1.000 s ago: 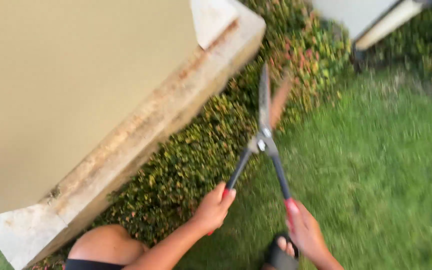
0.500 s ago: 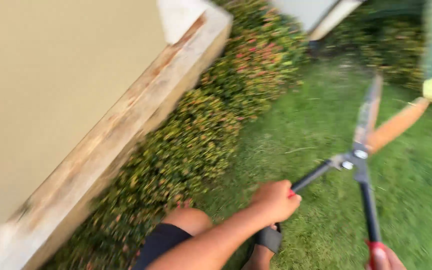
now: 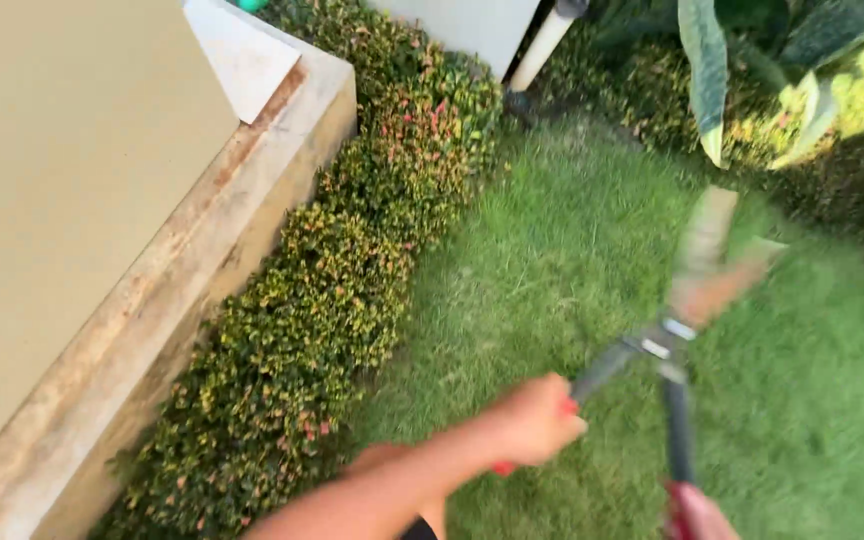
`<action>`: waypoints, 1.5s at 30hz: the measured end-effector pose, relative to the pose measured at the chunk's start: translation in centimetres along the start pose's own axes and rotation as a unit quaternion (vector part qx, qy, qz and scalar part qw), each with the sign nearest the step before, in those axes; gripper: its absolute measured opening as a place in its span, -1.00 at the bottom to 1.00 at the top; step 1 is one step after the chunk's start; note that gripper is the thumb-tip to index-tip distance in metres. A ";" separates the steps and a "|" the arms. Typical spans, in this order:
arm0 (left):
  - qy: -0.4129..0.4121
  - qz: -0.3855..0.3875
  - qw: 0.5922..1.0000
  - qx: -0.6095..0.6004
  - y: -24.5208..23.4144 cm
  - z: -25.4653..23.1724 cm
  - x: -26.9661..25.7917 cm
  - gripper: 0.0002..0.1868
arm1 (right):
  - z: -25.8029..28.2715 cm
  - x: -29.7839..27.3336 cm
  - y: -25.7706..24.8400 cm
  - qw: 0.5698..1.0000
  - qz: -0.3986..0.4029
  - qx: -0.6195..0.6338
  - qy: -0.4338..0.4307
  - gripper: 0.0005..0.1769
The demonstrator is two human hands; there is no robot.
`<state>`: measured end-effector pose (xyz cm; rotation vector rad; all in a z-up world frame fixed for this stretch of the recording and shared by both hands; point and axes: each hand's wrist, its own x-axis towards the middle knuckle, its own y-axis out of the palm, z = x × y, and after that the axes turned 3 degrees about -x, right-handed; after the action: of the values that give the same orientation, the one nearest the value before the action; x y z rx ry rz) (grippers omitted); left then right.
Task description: Trimming a hedge/bush using large garden shears in a garden area.
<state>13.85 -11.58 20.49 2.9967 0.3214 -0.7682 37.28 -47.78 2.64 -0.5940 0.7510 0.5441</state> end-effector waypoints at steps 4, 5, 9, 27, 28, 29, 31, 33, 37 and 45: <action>-0.075 -0.123 0.987 0.076 -3.7 3.5 -4.8 -0.73 | 4.2 -5.3 16.1 0.997 0.047 0.022 0.049 -0.53; -0.076 -0.171 0.977 0.101 -5.3 4.4 -5.8 -0.73 | 3.5 -4.0 19.9 0.995 0.072 0.019 0.059 -0.43; -0.137 -0.223 0.946 0.191 -6.8 8.9 -9.9 -0.75 | -3.3 -2.7 30.9 0.978 0.174 0.090 0.077 -0.44; -0.252 -0.265 0.900 0.237 -8.1 7.4 -8.6 -0.74 | -2.1 -1.9 37.8 0.956 0.291 0.040 -0.016 -0.32; -0.249 -0.266 0.902 0.232 -8.3 7.3 -8.6 -0.75 | -1.8 -1.7 37.9 0.958 0.282 0.051 -0.019 -0.32; -0.247 -0.268 0.903 0.228 -8.4 7.2 -8.4 -0.75 | -1.4 -1.5 37.9 0.960 0.274 0.061 -0.021 -0.32; -0.239 -0.266 0.905 0.230 -8.8 7.3 -7.6 -0.75 | -0.7 -1.4 37.6 0.961 0.270 0.056 -0.013 -0.34; -0.240 -0.269 0.905 0.225 -8.8 7.5 -7.1 -0.75 | -0.5 -1.1 37.4 0.961 0.273 0.043 -0.001 -0.35; -0.247 -0.271 0.901 0.233 -8.0 7.5 -7.6 -0.74 | -1.5 -0.5 37.2 0.958 0.284 0.047 0.003 -0.38; -0.194 -0.195 0.940 0.203 -7.9 12.4 -7.8 -0.66 | 1.9 0.0 25.9 0.979 0.163 -0.108 -0.058 -0.53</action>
<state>-0.37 -6.33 13.48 3.0616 0.8437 -1.6131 21.55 -28.18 -3.90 -0.6379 0.6867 0.9655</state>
